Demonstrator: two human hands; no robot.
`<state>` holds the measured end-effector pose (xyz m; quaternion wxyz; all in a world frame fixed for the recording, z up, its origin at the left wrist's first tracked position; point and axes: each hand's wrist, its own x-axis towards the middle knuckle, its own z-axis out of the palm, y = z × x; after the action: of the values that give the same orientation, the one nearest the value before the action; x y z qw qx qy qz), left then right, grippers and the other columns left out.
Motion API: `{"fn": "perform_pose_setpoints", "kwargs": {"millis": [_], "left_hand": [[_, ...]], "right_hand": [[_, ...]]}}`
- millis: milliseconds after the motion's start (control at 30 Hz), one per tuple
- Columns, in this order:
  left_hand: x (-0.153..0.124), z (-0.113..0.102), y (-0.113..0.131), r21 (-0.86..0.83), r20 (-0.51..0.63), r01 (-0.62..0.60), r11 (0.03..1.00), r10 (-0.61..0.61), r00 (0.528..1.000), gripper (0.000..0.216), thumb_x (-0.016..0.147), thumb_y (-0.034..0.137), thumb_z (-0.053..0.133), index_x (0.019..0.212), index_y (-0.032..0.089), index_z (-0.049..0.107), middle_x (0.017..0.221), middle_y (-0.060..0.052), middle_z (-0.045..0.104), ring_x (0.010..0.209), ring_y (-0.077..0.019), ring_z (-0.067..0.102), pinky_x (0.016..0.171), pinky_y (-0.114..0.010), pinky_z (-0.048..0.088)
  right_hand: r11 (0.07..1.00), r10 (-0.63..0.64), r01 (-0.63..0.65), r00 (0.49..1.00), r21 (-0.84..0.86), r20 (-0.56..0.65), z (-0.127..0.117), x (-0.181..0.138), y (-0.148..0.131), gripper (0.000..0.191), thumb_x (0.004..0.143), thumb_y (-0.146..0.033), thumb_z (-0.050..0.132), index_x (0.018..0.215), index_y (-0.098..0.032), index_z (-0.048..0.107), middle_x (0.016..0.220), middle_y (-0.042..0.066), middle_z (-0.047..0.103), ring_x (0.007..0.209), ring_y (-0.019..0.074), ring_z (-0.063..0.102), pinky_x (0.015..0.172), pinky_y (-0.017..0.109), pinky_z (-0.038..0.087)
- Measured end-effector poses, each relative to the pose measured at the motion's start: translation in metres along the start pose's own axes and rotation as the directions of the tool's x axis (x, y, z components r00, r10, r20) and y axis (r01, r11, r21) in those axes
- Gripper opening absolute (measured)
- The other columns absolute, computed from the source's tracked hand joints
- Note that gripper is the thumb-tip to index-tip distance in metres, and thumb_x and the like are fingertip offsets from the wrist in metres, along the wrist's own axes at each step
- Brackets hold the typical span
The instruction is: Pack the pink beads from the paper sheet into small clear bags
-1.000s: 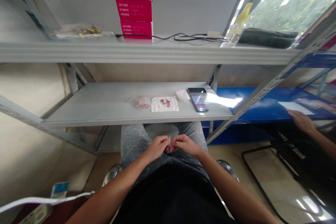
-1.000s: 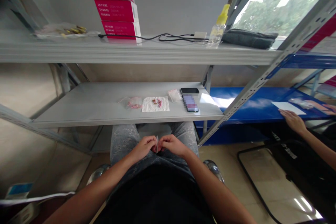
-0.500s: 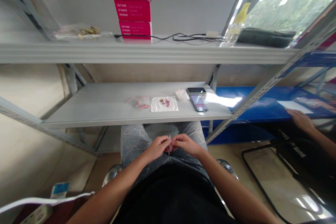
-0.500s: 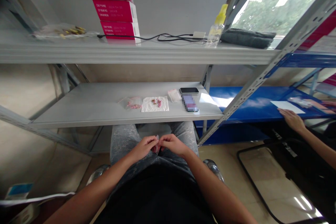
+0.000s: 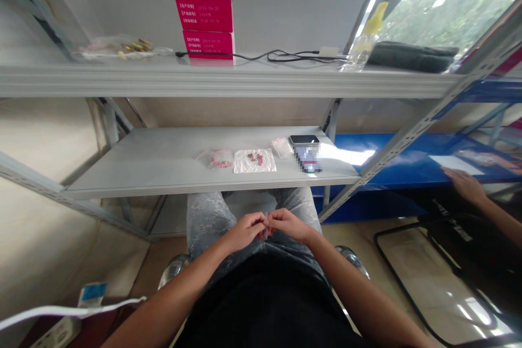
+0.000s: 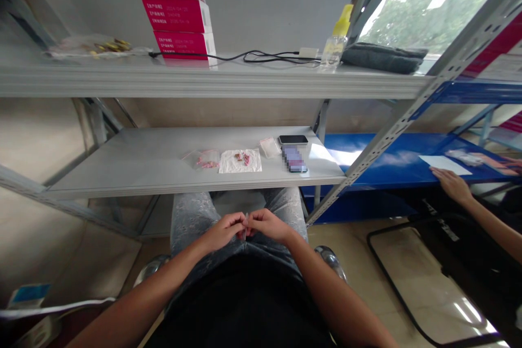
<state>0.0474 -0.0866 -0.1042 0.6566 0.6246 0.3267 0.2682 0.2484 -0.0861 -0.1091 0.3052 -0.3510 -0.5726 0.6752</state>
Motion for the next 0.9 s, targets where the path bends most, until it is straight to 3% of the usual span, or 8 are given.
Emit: {"fn": "perform_pose_setpoints", "kwargs": {"millis": [333,533,733,900], "left_hand": [[0.0003,-0.0021,0.0026,0.043,-0.019,0.006,0.999,-0.005,1.000,0.029,0.095,0.040,0.052,0.076,0.019,0.055,0.068,0.001,0.061,0.066,-0.0143,0.057,0.067,-0.027,0.045],[-0.0010,-0.0017,0.0052,0.080,0.019,0.008,0.997,-0.010,1.000,0.020,0.090,0.031,0.053,0.074,0.018,0.056,0.068,0.001,0.062,0.065,-0.0140,0.058,0.066,-0.026,0.044],[-0.0017,-0.0018,0.0076,0.023,0.076,-0.001,1.000,-0.001,0.997,0.020,0.089,0.032,0.052,0.076,0.018,0.058,0.073,-0.002,0.066,0.066,-0.0147,0.059,0.066,-0.027,0.045],[-0.0003,-0.0004,0.0099,-0.019,0.039,0.009,1.000,-0.009,0.999,0.027,0.090,0.039,0.053,0.074,0.018,0.055,0.070,-0.002,0.065,0.064,-0.0146,0.059,0.066,-0.028,0.045]], "right_hand": [[0.995,0.010,-0.014,0.999,0.103,0.045,0.0017,0.0002,0.0037,0.034,0.086,-0.048,0.074,0.079,-0.015,0.074,0.074,0.004,0.074,0.072,0.0159,0.068,0.074,0.028,0.052],[0.998,0.034,-0.038,0.997,0.057,0.069,0.0067,-0.0011,-0.0009,0.029,0.084,-0.042,0.071,0.075,-0.015,0.073,0.074,0.004,0.074,0.073,0.0171,0.069,0.075,0.029,0.052],[0.998,0.024,-0.028,0.997,0.051,0.070,0.0077,-0.0019,-0.0018,0.022,0.081,-0.034,0.069,0.071,-0.015,0.072,0.072,0.003,0.073,0.072,0.0167,0.067,0.076,0.030,0.051],[0.996,-0.012,0.008,0.999,0.088,0.047,0.0078,0.0011,0.0044,0.027,0.084,-0.039,0.069,0.073,-0.014,0.071,0.071,0.003,0.072,0.068,0.0148,0.064,0.072,0.028,0.049]]}}
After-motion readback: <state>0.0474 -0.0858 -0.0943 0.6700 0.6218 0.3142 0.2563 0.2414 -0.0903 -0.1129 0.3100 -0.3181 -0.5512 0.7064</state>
